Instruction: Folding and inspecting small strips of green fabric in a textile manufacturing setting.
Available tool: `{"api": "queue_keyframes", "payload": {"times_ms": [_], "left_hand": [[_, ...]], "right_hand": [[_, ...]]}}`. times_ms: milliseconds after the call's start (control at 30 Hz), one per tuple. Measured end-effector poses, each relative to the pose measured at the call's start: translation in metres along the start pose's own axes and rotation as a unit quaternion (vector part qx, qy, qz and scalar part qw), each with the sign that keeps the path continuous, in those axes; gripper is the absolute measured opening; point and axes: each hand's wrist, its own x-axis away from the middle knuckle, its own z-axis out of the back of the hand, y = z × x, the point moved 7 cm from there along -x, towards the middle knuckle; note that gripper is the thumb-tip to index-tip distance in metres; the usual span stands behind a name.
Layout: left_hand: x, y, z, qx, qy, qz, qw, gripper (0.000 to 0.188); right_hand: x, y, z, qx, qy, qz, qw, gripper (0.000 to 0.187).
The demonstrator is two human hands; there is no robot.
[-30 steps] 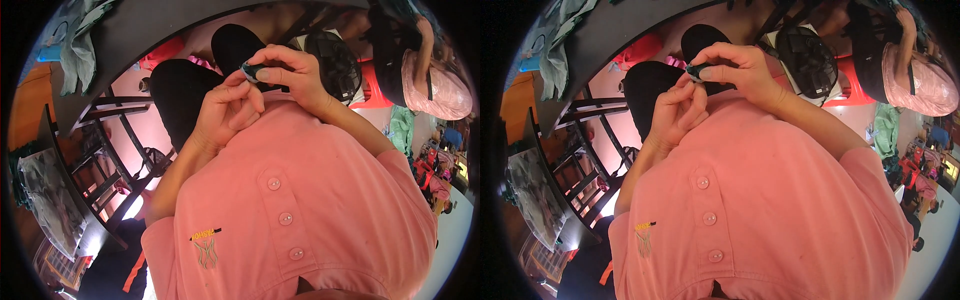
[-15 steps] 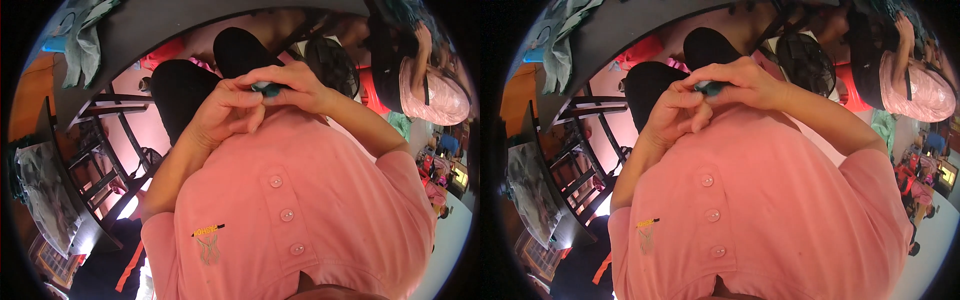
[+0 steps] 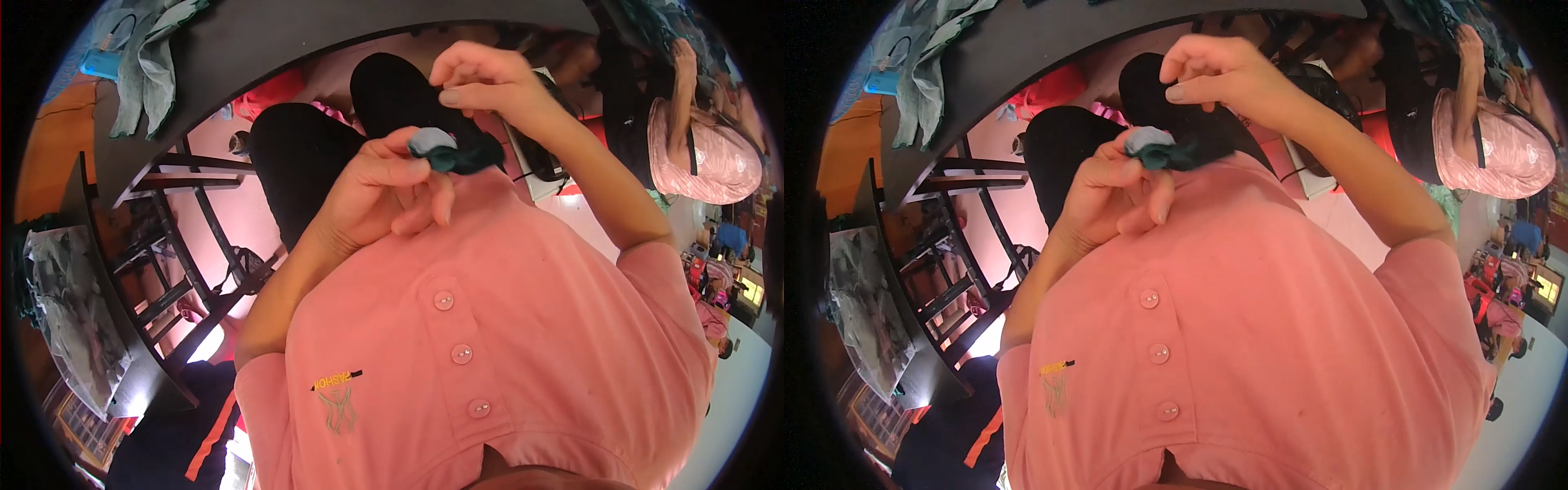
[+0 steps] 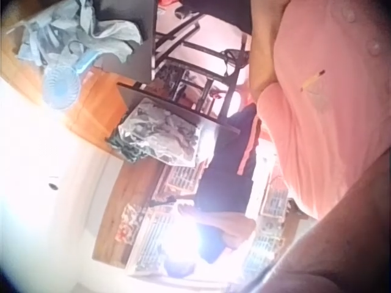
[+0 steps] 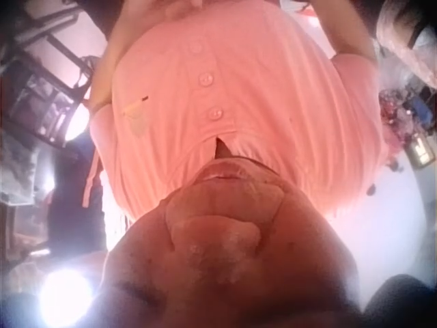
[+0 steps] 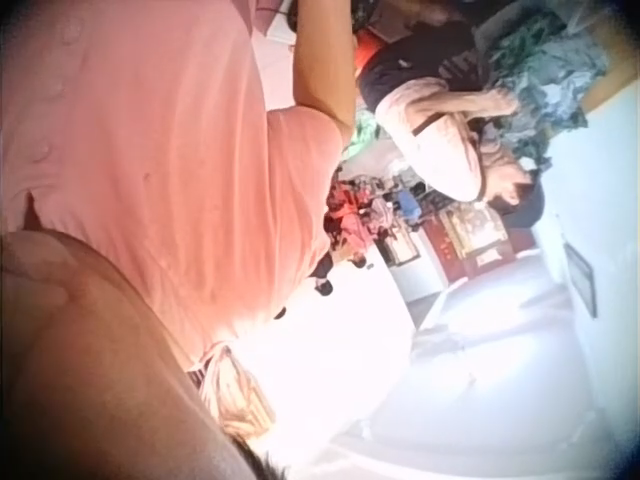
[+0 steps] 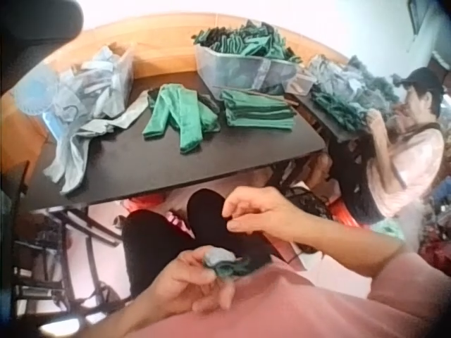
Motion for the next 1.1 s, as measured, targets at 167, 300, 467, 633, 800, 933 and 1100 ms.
{"api": "queue_keyframes", "payload": {"times_ms": [167, 300, 467, 633, 800, 933, 1100], "left_hand": [[0.001, 0.004, 0.004, -0.018, 0.026, -0.031, 0.999, 0.021], [-0.003, -0.001, 0.002, -0.041, 0.072, 0.020, 0.996, 0.017], [-0.007, 0.003, 0.001, -0.129, 0.084, 0.054, 0.987, 0.013], [-0.006, -0.005, -0.011, -0.191, 0.085, 0.128, 0.969, 0.009], [0.003, 0.004, 0.004, -0.214, 0.102, 0.097, 0.967, 0.014], [0.010, 0.000, -0.002, -0.053, 0.107, 0.089, 0.989, 0.020], [0.003, 0.013, 0.009, -0.119, 0.102, 0.085, 0.984, 0.022]], "right_hand": [[0.037, -0.047, -0.016, 0.097, -0.044, 0.163, 0.981, 0.039], [0.045, -0.015, -0.026, 0.082, 0.013, 0.173, 0.981, 0.031], [0.041, -0.031, -0.028, 0.361, 0.173, 0.419, 0.815, 0.014], [0.013, -0.020, -0.043, 0.453, 0.056, 0.499, 0.737, 0.021], [-0.027, 0.007, -0.067, 0.416, 0.028, 0.388, 0.822, 0.018], [-0.057, 0.020, -0.063, 0.373, 0.081, 0.363, 0.850, 0.014], [-0.082, 0.009, -0.096, 0.299, 0.033, 0.406, 0.863, 0.018]]}}
